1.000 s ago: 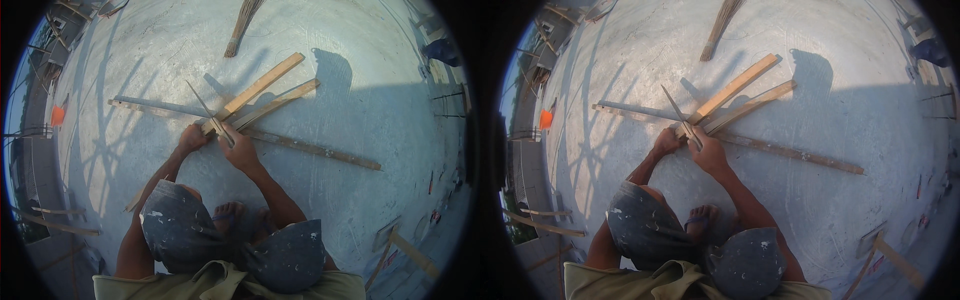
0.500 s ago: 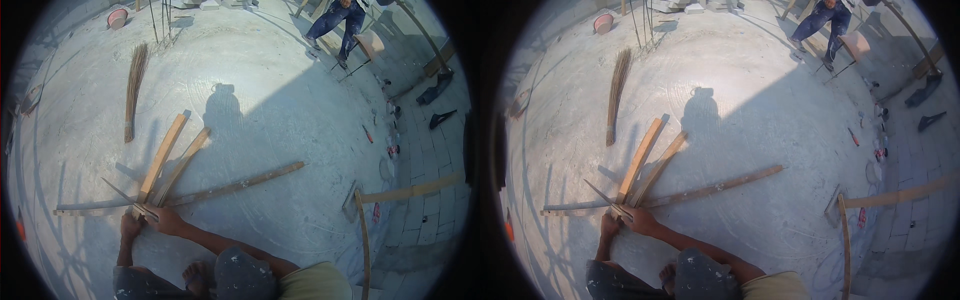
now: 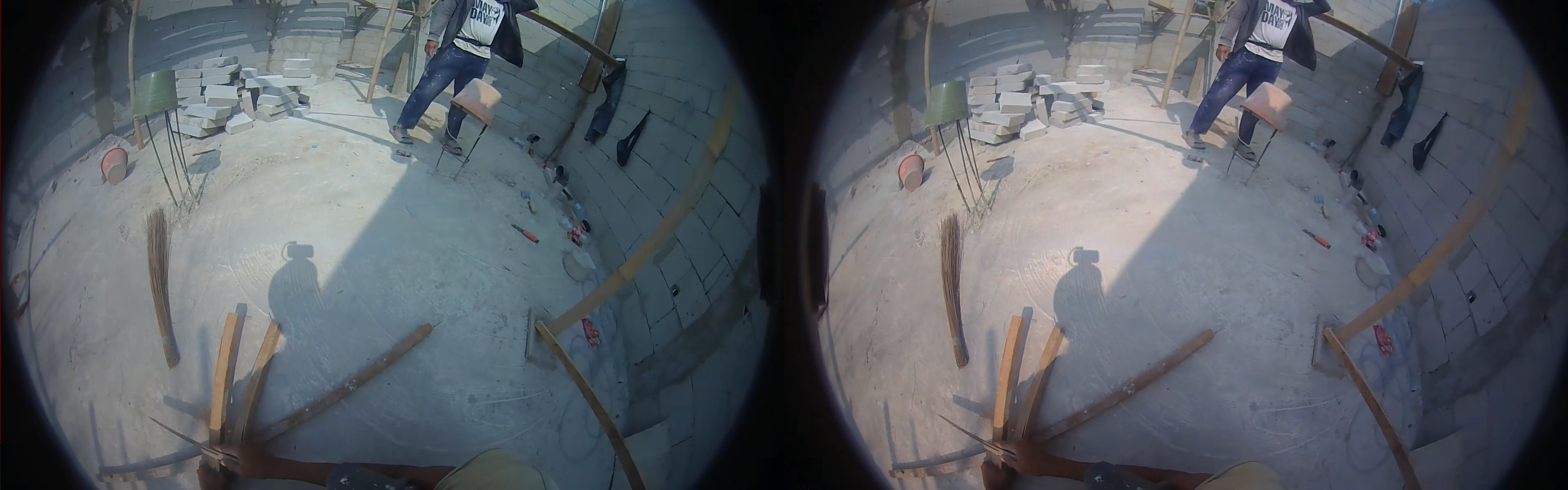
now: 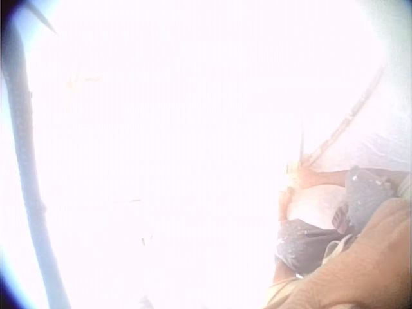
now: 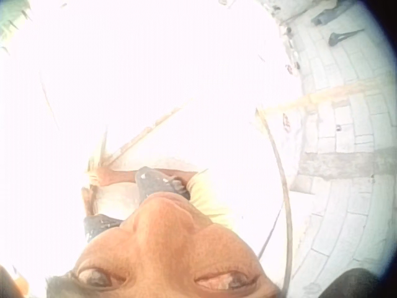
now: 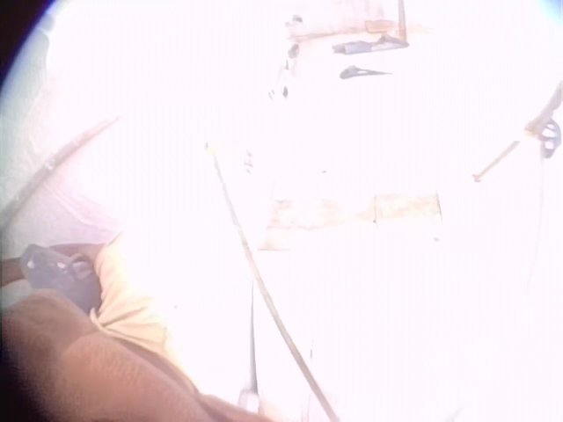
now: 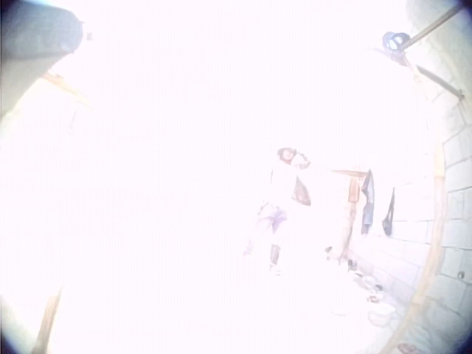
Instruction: The person picks up wooden boards from a pile, places them on the ground, and cuts the wood using a hand saw.
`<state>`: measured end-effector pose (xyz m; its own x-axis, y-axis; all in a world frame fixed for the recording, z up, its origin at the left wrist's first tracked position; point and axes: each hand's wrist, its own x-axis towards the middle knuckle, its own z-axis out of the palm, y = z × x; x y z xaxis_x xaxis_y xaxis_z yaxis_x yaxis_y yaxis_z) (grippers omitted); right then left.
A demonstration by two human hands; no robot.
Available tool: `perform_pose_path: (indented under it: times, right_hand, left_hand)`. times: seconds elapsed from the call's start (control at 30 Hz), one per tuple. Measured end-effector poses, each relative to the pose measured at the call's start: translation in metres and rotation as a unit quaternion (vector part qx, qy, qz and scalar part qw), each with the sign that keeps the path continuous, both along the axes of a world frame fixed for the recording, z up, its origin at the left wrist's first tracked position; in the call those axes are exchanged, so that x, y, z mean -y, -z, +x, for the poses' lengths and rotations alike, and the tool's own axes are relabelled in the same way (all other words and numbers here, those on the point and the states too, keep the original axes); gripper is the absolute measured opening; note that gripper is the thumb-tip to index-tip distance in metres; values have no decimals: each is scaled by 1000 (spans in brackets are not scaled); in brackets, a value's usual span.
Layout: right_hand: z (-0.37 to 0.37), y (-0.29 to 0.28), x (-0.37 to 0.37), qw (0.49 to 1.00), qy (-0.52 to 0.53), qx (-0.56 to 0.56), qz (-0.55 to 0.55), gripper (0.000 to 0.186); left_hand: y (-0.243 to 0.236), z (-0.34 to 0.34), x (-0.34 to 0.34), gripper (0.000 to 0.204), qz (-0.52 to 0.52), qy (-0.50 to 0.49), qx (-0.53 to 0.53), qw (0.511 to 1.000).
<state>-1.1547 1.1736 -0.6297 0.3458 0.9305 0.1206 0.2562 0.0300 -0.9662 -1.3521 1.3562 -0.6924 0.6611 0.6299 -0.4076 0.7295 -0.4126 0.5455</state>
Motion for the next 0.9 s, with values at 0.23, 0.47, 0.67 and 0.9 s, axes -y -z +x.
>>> perform_pose_path:
  times: [0.23, 0.47, 0.67, 0.9]
  right_hand:
    - [8, -60, 160, 989, -16, 0, -147, 51]
    - [6, -13, 31, 1000, 15, 1, -17, 50]
    - [-4, -13, 44, 999, -28, -8, -37, 54]
    - [-11, 5, 146, 990, -37, 70, -114, 54]
  left_hand:
    - [-11, 22, 11, 66, 36, -14, 74, 997]
    - [-23, 35, 9, 57, 63, -6, 84, 994]
    - [-14, 30, 9, 52, 55, -12, 91, 994]
    - [-8, 14, 16, 49, 79, -27, 103, 991]
